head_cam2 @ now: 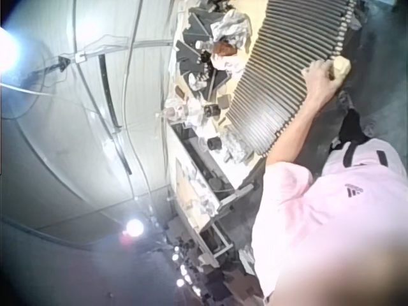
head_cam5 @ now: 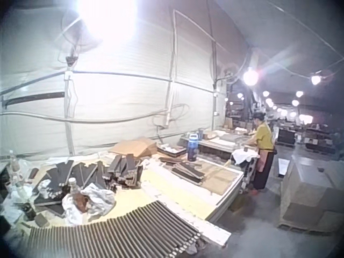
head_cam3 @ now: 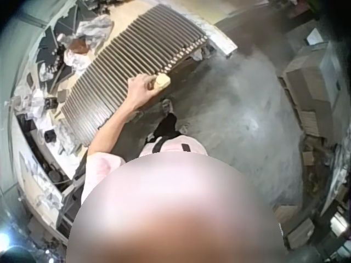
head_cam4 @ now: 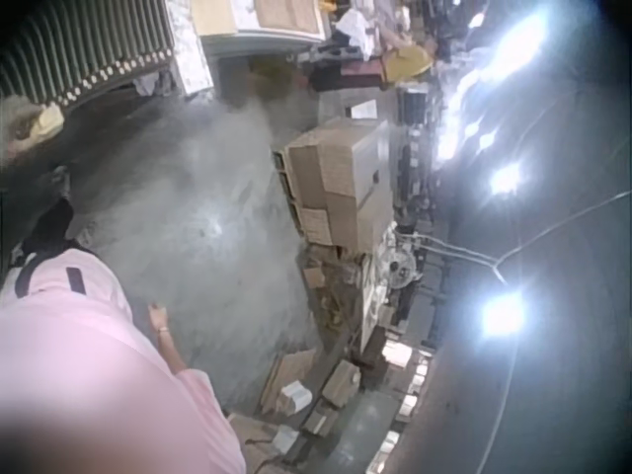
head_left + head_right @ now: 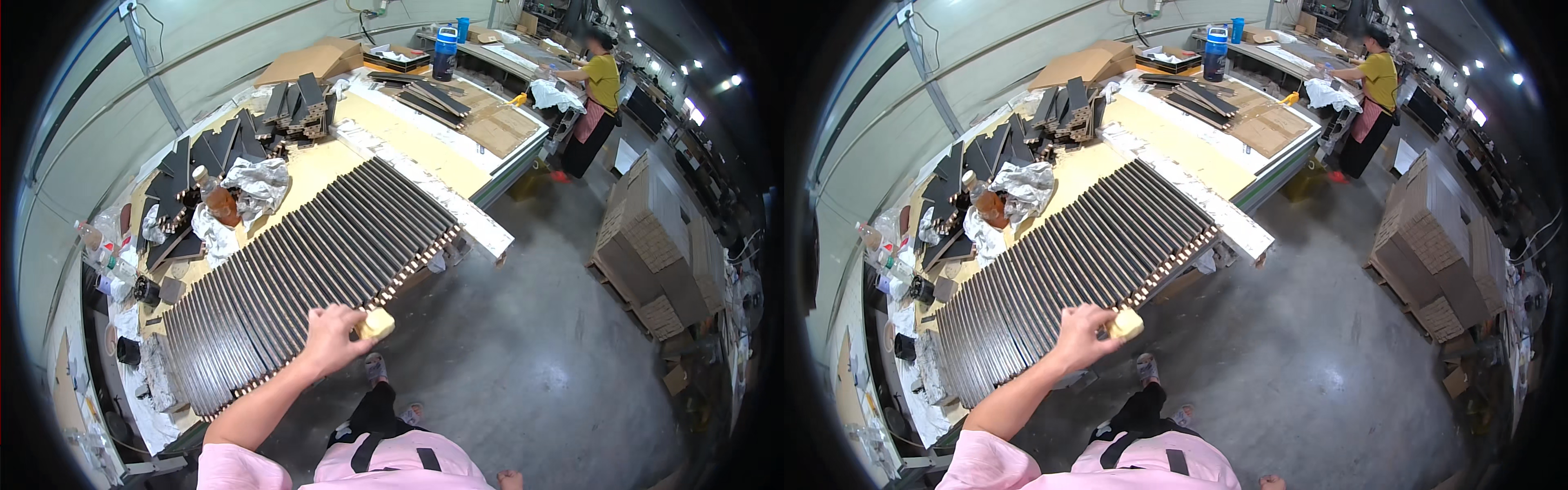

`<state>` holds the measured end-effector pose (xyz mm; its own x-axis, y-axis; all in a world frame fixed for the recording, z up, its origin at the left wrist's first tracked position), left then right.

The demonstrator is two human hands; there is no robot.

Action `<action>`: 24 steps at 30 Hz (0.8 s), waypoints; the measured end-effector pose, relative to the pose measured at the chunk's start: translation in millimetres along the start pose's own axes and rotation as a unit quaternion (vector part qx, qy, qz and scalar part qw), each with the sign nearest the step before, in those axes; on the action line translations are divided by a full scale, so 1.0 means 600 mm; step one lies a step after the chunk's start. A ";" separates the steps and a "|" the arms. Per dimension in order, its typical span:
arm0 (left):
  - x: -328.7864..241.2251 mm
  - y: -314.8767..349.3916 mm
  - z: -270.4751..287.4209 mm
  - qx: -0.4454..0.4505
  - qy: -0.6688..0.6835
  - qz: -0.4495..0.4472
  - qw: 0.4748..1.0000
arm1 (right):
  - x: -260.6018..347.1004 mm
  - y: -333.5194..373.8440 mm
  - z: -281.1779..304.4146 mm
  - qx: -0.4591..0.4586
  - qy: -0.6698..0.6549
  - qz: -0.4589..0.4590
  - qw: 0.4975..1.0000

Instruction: The person applies a liquid from a container to a small sponge and wipes a series of wooden slats arranged in a row, then uses a cloth to wipe them down.

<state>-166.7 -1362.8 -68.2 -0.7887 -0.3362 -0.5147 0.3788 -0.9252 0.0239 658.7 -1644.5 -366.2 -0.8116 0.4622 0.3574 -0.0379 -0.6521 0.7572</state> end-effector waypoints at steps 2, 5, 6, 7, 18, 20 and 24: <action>0.040 -0.016 0.072 -0.087 -0.032 0.054 0.994 | 0.055 0.014 -0.016 -0.009 -0.028 -0.019 0.999; 0.207 -0.111 0.156 -0.229 -0.051 0.173 0.957 | 0.025 0.022 -0.008 -0.033 -0.028 -0.015 0.999; 0.213 -0.127 0.145 -0.185 -0.074 0.210 0.957 | 0.017 0.029 -0.025 -0.029 -0.022 0.015 0.999; 0.185 -0.140 0.136 -0.144 -0.091 0.235 0.957 | 0.009 0.053 -0.043 -0.042 -0.032 0.012 0.999; 0.329 -0.161 0.209 -0.190 -0.044 0.173 0.965 | 0.081 0.206 -0.300 0.100 0.155 0.061 0.981; 0.409 -0.167 0.210 -0.197 -0.047 0.196 0.959 | 0.094 0.220 -0.335 0.032 0.069 0.029 0.997; 0.213 0.004 0.091 -0.017 -0.037 -0.042 0.998 | 0.077 0.314 -0.392 -0.044 -0.092 -0.035 0.994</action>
Point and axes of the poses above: each hand's wrist, its own y-axis away from the middle knuckle, its own z-axis out of the back of the hand, x = y × z, the point moved 4 cm from there along -y, towards the middle knuckle, and after that the axes turned 12 degrees about z, right-handed, at the moved point
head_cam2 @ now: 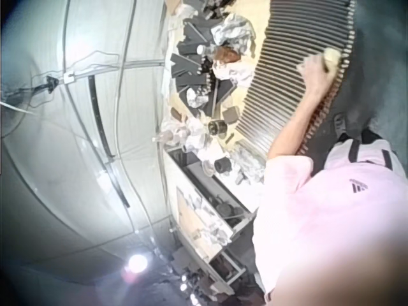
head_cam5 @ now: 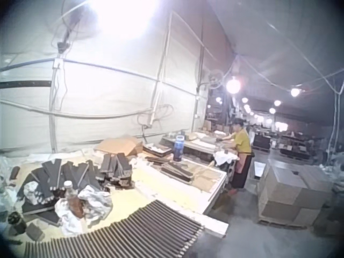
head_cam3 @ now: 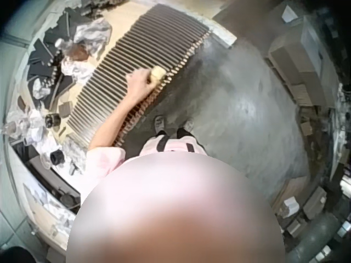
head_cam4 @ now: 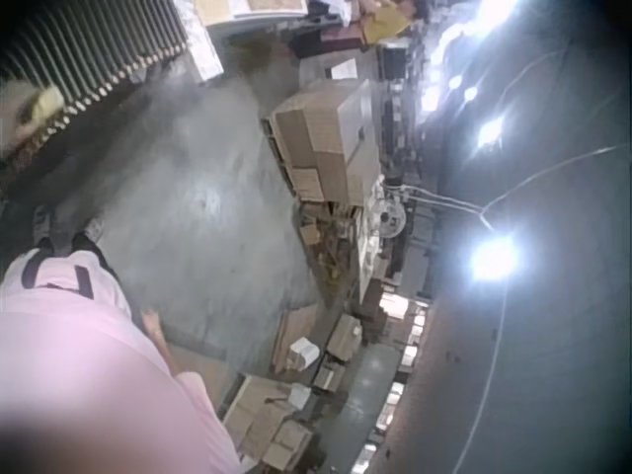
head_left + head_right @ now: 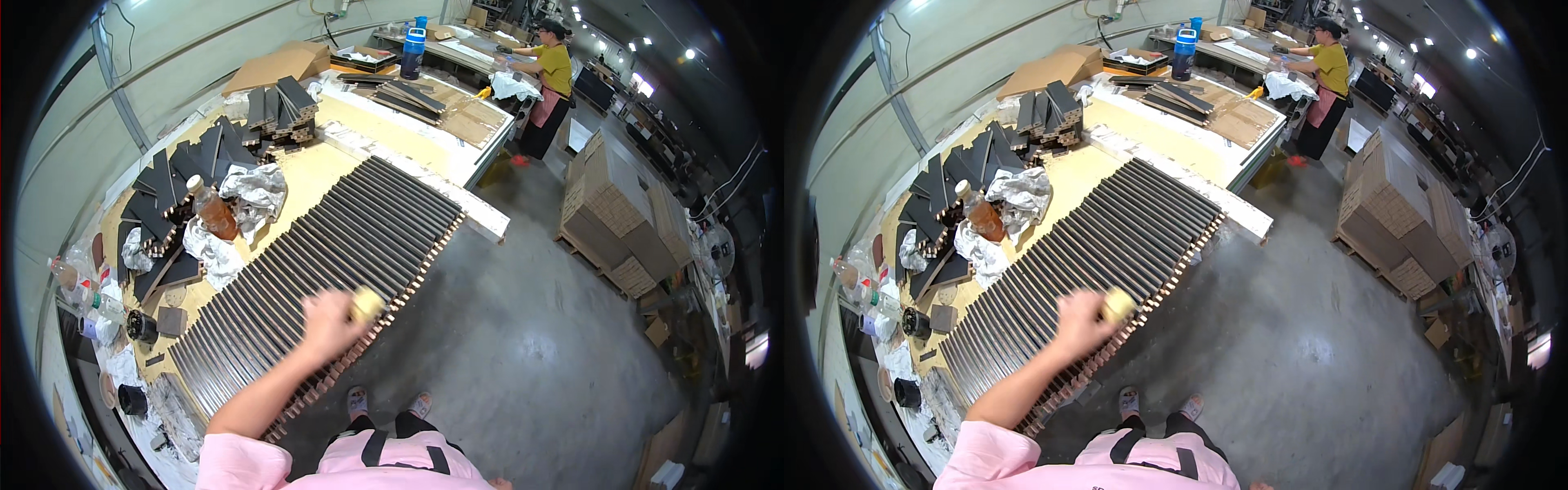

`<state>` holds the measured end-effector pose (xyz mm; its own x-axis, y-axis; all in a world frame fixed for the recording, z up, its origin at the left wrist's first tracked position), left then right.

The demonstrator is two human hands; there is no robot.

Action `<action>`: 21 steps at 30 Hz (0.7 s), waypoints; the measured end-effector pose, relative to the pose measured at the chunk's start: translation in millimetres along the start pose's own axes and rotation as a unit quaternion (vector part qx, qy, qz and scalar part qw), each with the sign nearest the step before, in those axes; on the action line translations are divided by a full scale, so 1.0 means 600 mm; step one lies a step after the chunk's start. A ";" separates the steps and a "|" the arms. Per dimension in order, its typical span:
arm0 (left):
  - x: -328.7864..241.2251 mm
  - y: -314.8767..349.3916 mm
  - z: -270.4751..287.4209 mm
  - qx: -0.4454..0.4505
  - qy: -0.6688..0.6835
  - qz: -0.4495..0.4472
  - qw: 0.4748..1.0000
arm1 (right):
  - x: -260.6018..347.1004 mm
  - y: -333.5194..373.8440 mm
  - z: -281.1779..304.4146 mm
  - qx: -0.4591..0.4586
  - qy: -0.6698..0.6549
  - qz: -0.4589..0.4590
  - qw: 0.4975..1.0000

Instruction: The person applies a liquid from a container to a small sponge and wipes a series of wooden slats arranged in a row, then uses a cloth to wipe them down.

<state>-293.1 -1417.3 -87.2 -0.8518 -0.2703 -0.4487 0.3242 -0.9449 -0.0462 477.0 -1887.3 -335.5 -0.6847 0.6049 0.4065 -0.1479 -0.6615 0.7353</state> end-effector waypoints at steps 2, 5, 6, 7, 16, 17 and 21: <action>-0.010 0.024 0.010 0.006 0.064 -0.085 0.994 | 0.001 0.016 -0.013 0.008 -0.063 -0.002 0.998; 0.058 -0.096 0.078 -0.113 0.031 0.022 0.993 | 0.003 0.041 -0.043 -0.017 -0.133 0.022 0.991; 0.113 -0.136 0.091 -0.158 0.026 0.085 0.983 | 0.005 0.042 -0.047 -0.041 -0.169 0.054 0.983; 0.174 -0.157 0.085 -0.221 0.004 0.082 0.972 | 0.011 0.039 -0.054 -0.029 -0.164 0.055 0.984; -0.039 -0.070 0.018 -0.041 0.023 -0.076 0.996 | 0.031 0.066 -0.086 0.018 0.026 0.022 0.999; 0.009 -0.104 0.046 -0.085 0.032 -0.033 0.995 | 0.037 0.062 -0.085 0.029 0.037 0.023 0.999; 0.034 -0.101 0.057 -0.104 0.004 -0.114 0.988 | 0.039 0.072 -0.099 0.113 0.115 0.022 0.987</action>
Point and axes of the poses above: each hand's wrist, its own y-axis away from the middle knuckle, its own z-axis out of the back of the hand, x = y × z, the point moved 4 cm from there along -y, towards the middle knuckle, and after that the axes turned 12 degrees about z, right-handed, at the moved point
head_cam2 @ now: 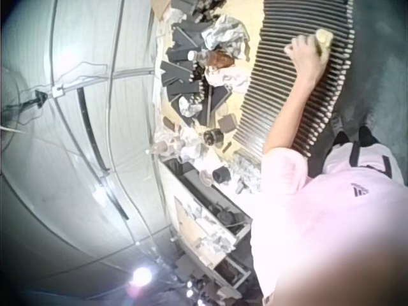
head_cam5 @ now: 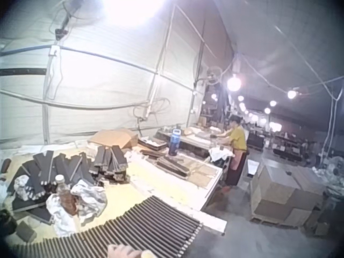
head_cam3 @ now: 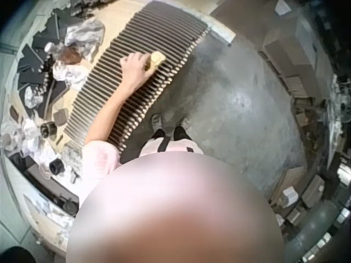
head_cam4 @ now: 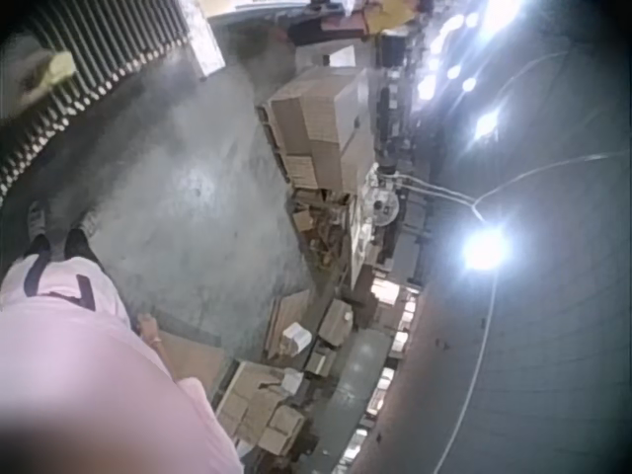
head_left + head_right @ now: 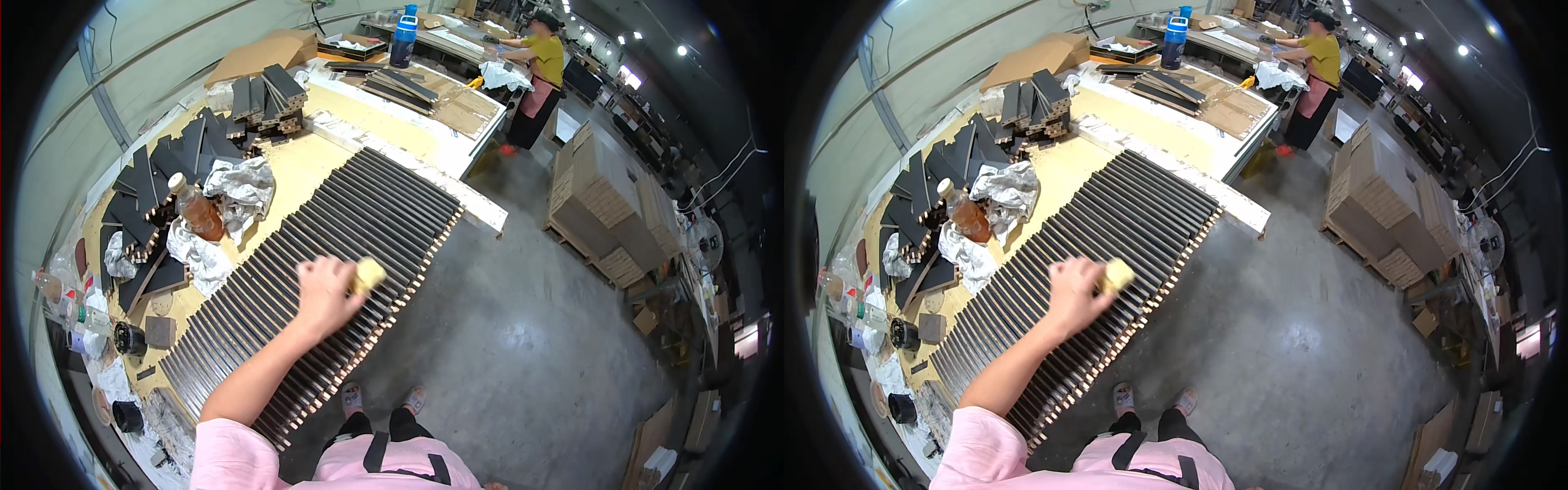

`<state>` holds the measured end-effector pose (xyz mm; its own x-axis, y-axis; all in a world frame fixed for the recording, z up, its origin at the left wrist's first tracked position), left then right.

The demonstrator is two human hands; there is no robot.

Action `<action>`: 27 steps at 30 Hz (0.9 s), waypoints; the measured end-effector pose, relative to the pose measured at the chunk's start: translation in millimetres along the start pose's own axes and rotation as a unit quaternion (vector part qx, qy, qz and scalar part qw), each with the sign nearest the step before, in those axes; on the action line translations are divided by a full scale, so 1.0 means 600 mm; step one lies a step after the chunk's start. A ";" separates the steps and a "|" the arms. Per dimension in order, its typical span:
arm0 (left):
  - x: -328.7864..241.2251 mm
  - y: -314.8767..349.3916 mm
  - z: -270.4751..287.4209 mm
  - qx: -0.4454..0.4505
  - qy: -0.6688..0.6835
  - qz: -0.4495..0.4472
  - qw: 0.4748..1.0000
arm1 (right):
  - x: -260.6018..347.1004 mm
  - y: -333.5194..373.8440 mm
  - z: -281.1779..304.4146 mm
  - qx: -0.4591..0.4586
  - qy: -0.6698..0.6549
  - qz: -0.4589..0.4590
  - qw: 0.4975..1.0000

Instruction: The person applies a liquid from a container to a small sponge and wipes a series of wooden slats arranged in a row, then uses a cloth to wipe them down.

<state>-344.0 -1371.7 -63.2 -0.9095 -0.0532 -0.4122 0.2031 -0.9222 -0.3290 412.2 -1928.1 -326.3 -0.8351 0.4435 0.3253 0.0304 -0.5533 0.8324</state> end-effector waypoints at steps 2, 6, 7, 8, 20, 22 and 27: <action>-0.015 0.026 -0.021 0.122 0.005 -0.091 0.988 | -0.002 0.003 -0.009 -0.075 -0.075 -0.040 0.994; 0.075 -0.024 -0.009 0.003 -0.025 0.053 0.998 | 0.009 -0.011 0.008 -0.001 0.286 0.147 0.947; 0.053 -0.023 -0.010 0.037 0.009 0.016 0.999 | 0.010 -0.008 0.013 -0.002 0.283 0.139 0.949; 0.028 -0.019 -0.013 0.070 0.045 -0.020 0.996 | -0.001 0.000 0.017 -0.007 0.132 0.048 0.990; 0.027 0.025 0.023 0.186 0.044 -0.222 0.956 | -0.016 -0.013 0.055 -0.115 -0.058 0.026 0.991; 0.064 0.000 0.043 0.085 0.020 -0.112 0.990 | -0.009 -0.040 0.055 -0.104 -0.053 0.040 0.992; 0.025 0.052 0.018 0.194 0.066 -0.209 0.956 | -0.001 -0.036 0.059 -0.115 0.278 0.210 0.930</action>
Point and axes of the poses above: each hand's wrist, its own y-axis away from the middle knuckle, its own z-axis out of the back of the hand, x = y × z, the point moved 4 cm from there along -y, towards the middle knuckle, and after that the axes turned 12 degrees about z, right-handed, at the moved point
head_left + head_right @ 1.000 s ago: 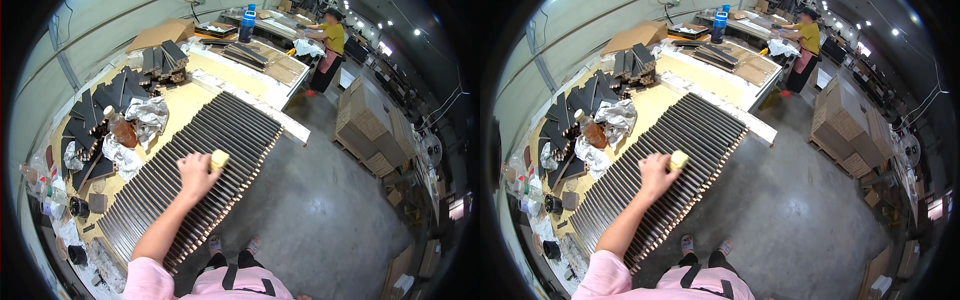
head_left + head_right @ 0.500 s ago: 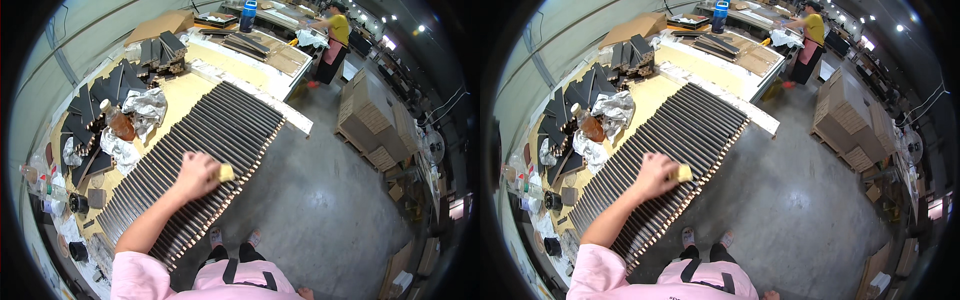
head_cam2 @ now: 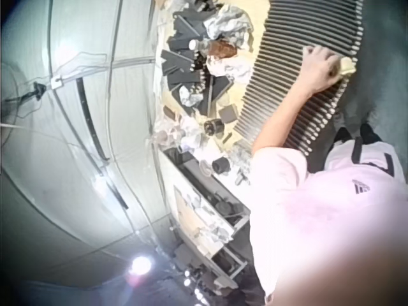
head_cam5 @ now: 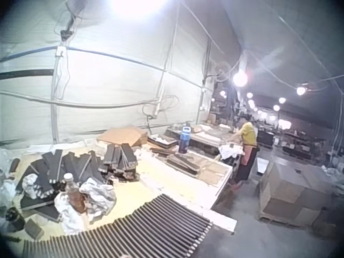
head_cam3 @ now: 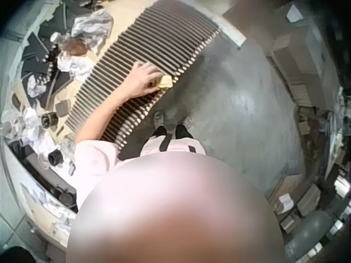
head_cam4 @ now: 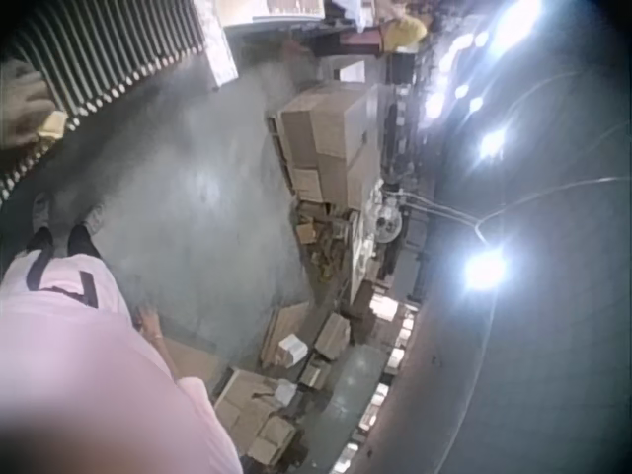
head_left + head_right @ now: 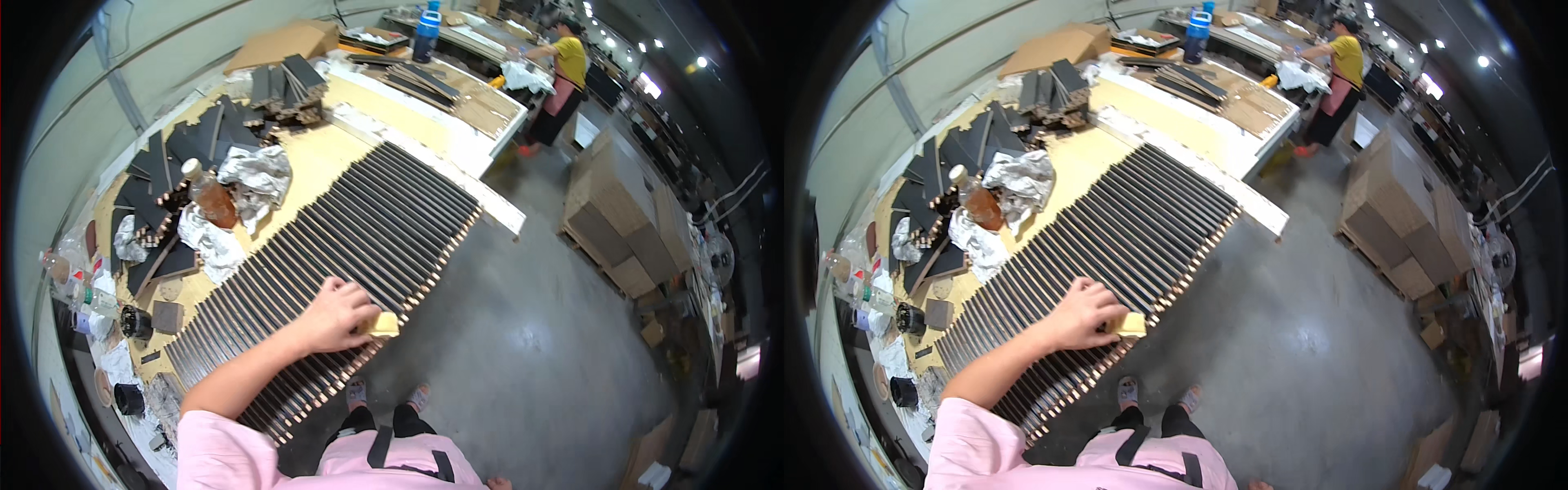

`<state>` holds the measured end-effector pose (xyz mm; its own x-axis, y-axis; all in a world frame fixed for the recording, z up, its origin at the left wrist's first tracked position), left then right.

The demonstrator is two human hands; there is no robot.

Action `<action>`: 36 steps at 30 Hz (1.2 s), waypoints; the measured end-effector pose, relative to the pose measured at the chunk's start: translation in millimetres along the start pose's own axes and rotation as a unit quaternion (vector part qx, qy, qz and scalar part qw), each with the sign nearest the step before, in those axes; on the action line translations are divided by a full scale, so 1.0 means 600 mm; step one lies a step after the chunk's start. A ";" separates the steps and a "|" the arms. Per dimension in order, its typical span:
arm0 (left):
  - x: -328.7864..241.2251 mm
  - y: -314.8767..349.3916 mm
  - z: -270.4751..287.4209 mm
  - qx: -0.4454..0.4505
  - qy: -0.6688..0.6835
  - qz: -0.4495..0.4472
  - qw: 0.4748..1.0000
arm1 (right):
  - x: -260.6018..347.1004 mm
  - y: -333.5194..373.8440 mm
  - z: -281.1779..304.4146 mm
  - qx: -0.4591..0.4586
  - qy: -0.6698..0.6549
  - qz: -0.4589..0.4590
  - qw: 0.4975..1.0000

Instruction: The person applies a liquid from a container to a small sponge and wipes a series of wooden slats arranged in a row, then uses a cloth to wipe them down.

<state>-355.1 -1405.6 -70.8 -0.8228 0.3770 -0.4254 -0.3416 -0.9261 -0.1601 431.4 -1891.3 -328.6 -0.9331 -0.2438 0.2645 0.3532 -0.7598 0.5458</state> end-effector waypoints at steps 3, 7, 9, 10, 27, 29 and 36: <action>0.066 -0.017 -0.001 -0.066 0.002 0.118 0.991 | 0.011 0.003 0.000 -0.005 -0.269 -0.193 0.944; 0.257 0.013 0.059 -0.160 0.016 0.309 0.937 | 0.008 0.002 0.027 -0.026 -0.350 -0.260 0.900; 0.351 0.054 0.091 -0.208 -0.024 0.373 0.904 | 0.005 0.003 0.038 -0.050 -0.398 -0.292 0.869; 0.385 0.071 0.114 -0.222 -0.051 0.406 0.885 | 0.005 0.003 0.040 -0.053 -0.417 -0.302 0.856; 0.320 -0.074 0.128 -0.149 -0.138 0.476 0.856 | 0.037 0.010 0.043 0.010 -0.347 -0.279 0.895; 0.227 -0.061 0.061 -0.177 -0.124 0.386 0.897 | 0.050 0.004 0.034 -0.015 -0.352 -0.267 0.897; -0.091 -0.024 -0.037 -0.038 0.067 0.154 0.985 | 0.076 -0.037 0.027 0.191 0.091 -0.044 0.976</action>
<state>-295.2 -1413.1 -64.9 -0.8125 0.0768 -0.5778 -0.0454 -0.9966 -0.0687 382.2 -1875.8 -316.0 -0.9453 -0.3170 0.0775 0.2391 -0.5113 0.8255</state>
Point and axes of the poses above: each hand's wrist, its own y-axis away from the middle knuckle, its own z-axis out of the back of the hand, x = y × z, the point moved 4 cm from there along -y, towards the middle knuckle, and after that the axes turned 12 degrees about z, right-handed, at the moved point
